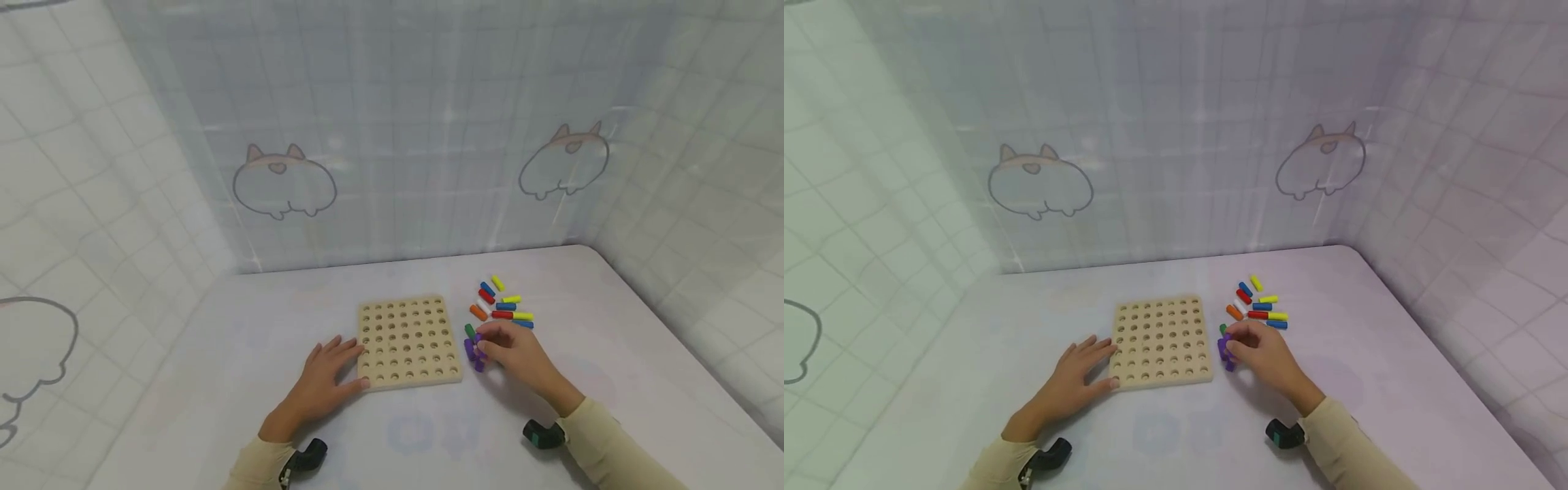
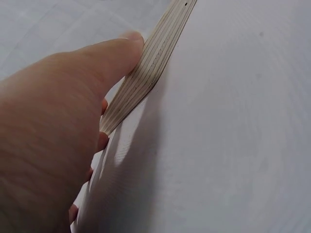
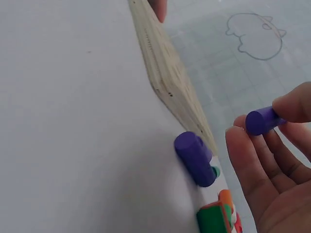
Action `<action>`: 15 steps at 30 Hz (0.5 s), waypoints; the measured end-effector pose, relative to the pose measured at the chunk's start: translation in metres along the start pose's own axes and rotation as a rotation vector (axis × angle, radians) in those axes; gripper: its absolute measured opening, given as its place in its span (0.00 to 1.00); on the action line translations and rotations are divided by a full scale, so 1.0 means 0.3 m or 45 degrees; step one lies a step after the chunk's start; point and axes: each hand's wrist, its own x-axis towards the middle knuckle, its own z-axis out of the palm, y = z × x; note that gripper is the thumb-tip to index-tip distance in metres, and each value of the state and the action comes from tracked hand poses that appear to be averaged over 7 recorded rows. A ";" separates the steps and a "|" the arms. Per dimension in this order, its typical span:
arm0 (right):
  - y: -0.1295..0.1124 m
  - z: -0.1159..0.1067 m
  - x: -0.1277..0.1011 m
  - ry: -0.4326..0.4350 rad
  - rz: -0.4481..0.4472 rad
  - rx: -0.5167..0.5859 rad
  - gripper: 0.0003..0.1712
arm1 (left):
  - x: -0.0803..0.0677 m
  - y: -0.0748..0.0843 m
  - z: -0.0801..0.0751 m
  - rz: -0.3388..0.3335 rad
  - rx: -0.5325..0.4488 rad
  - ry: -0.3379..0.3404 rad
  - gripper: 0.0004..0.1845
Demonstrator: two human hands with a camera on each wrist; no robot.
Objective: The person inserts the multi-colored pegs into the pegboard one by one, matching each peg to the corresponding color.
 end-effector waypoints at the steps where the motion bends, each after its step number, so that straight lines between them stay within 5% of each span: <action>1: 0.001 0.001 0.005 0.010 0.001 0.009 0.15 | -0.001 0.000 -0.001 0.007 0.006 0.003 0.40; 9: 0.002 0.019 0.057 0.056 0.049 0.215 0.16 | 0.004 -0.008 0.001 -0.001 0.022 -0.018 0.41; 15: 0.005 0.023 0.089 0.046 0.052 0.210 0.16 | -0.004 0.000 0.002 0.001 0.009 0.002 0.39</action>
